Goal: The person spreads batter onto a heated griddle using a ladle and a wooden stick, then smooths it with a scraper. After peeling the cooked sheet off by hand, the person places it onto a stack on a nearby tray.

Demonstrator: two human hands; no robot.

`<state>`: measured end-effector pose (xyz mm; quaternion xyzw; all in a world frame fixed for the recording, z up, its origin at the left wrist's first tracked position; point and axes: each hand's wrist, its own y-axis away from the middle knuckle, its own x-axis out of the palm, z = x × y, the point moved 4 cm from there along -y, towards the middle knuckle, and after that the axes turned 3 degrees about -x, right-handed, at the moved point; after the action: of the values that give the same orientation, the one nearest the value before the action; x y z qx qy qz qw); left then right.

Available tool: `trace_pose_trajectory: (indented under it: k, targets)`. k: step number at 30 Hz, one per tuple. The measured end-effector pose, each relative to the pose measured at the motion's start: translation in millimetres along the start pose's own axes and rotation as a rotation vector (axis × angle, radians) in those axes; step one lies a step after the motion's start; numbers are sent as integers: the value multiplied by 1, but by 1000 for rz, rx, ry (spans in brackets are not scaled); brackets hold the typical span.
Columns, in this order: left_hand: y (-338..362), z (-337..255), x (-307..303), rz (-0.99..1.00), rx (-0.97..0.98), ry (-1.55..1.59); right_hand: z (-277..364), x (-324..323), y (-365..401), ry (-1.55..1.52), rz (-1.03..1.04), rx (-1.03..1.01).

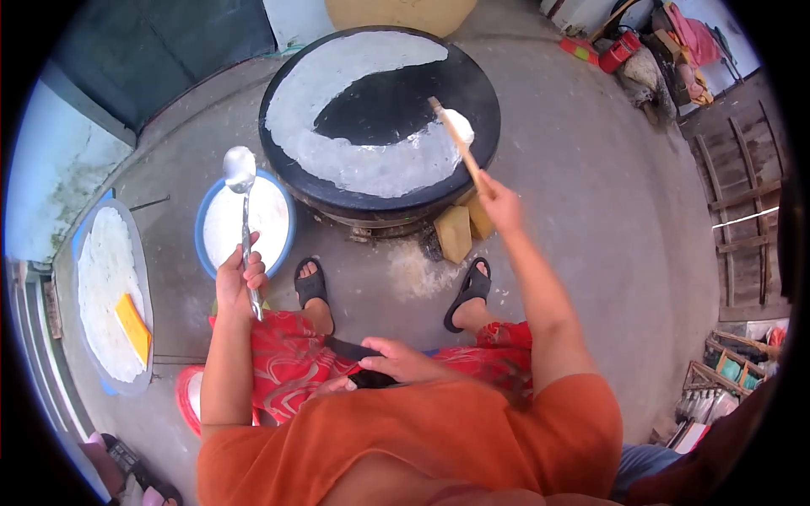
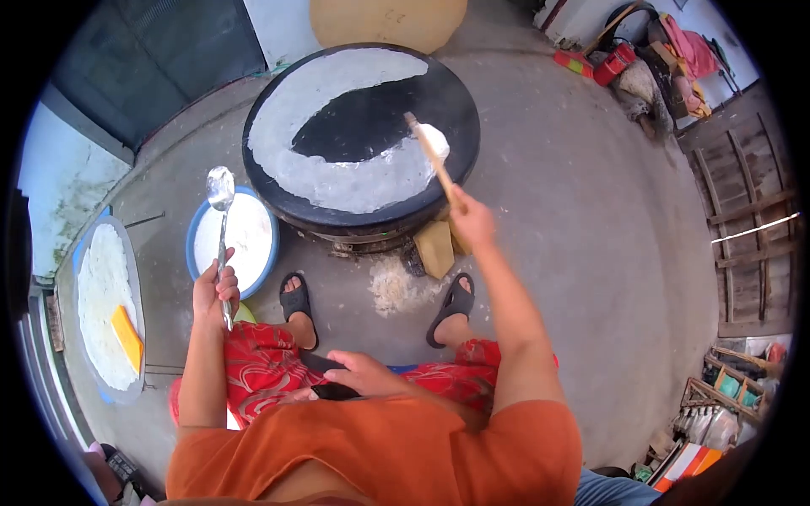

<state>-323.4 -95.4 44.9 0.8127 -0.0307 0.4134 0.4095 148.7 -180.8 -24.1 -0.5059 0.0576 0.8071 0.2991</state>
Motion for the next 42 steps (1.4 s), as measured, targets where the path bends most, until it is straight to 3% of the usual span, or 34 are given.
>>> trace_pose_trajectory:
  k: [2, 5, 6, 8, 12, 14, 15, 16, 18, 23, 25, 26, 28, 30, 32, 35, 36, 38, 40, 42]
  targets:
    - [0, 0, -4, -19, 36, 8, 13, -3, 31, -55, 127, -269]
    - [-5, -2, -10, 10, 41, 35, -36, -12, 35, 44, -5, -319]
    - [-5, 1, -7, 8, 34, 35, -42, -17, 30, 49, -3, -314]
    - [-4, 5, 1, -2, 20, 34, -41, -23, -5, 355, -63, -219]
    - [-5, 10, 12, 29, 31, -11, -10, -15, -32, 254, -23, -7]
    - [-5, 10, 12, 31, 40, -27, -11, -7, -12, 32, 135, -162]
    - [-4, 9, 11, 26, 55, -36, -7, -16, 1, -2, 114, -341]
    - [-5, 9, 13, 36, 52, -32, -22, -15, -3, 7, 107, -344]
    - [-5, 12, 11, -6, 59, 2, -61, -19, -3, 81, -99, -323]
    - [-7, 16, 20, -18, 43, 33, -24, -12, -63, 381, -96, -196]
    - [-6, 14, 21, -43, 68, 4, -27, 1, -69, -79, 12, -65]
    - [-7, 14, 21, -65, 90, -7, -31, -3, -66, -80, 2, -74]
    - [-11, 14, 16, -57, 104, -13, -40, -16, -42, 78, 170, -329]
    - [-13, 19, 11, -71, 115, -2, -62, -17, -48, 109, 83, -341]
    - [-12, 24, 17, -93, 102, 7, -54, -16, -74, 346, -13, -141]
    - [-11, 26, 25, -52, 45, 55, -14, -11, -107, 295, 8, -20]
    - [-10, 25, 25, -48, 54, 50, -20, -4, -108, 286, 1, -21]
    - [-9, 24, 22, -78, 114, -8, -39, 3, -99, -153, 23, -313]
    - [-9, 21, 21, -91, 142, -16, -55, -7, -98, -89, 92, -414]
    - [-12, 25, 17, -162, 114, 49, -86, -10, -109, 205, -10, -225]
